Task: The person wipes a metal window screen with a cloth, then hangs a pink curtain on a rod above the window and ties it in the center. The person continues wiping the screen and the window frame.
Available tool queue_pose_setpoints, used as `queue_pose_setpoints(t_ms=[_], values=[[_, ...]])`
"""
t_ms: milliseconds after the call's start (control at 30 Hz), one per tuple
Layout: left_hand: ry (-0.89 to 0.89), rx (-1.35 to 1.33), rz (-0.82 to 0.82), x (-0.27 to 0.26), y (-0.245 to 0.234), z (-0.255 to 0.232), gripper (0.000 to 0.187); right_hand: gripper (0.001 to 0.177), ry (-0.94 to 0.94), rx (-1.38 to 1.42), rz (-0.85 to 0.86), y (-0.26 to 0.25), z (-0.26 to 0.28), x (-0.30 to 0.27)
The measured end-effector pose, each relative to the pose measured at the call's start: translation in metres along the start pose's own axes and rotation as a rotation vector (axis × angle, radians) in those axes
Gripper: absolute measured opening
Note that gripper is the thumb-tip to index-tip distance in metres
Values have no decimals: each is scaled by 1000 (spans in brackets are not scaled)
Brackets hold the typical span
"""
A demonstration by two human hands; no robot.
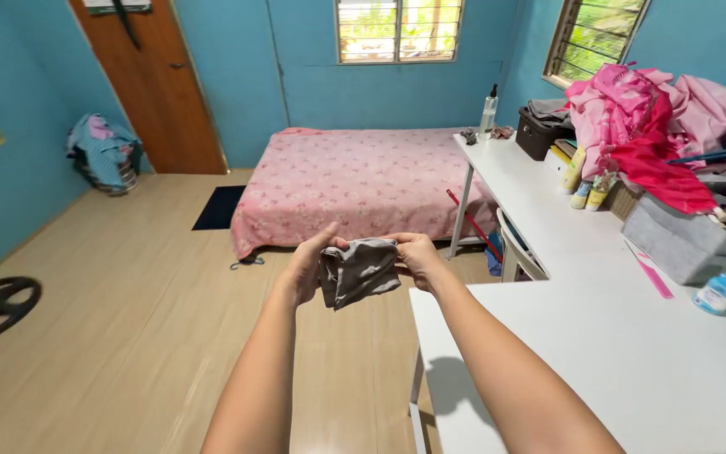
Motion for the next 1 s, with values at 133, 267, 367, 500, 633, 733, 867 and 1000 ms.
queue_pose_setpoints(t_ms=[133,267,367,500,633,733,867,1000], values=[[162,200,-39,103,-28,-39,15,44,97,126,-117,19,19,54],[199,249,67,204,-60,-79,23,58,305,85,-248,34,27,124],[201,249,147,265,-82,-116,26,60,407,49,-198,54,25,184],[181,299,184,341,-99,-171,31,51,91,87,-50,59,30,289],[261,201,51,402,-105,-215,65,46,4,13,-227,17,7,377],[123,159,-50,457,-110,-221,64,42,-180,172,-202,-1,-1,444],[103,199,109,561,-95,-232,32,43,-137,112,-278,-48,-13,527],[169,182,161,678,-82,-268,10,47,-20,-55,-365,-94,-7,615]])
Point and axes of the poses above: each hand's wrist, its own x-axis towards the middle knuckle, its own y-axis out of the palm, z = x × y, the point moved 7 cm from there along x, towards the middle knuckle, and after that the axes turned 7 degrees about -y, right-handed, at the moved point
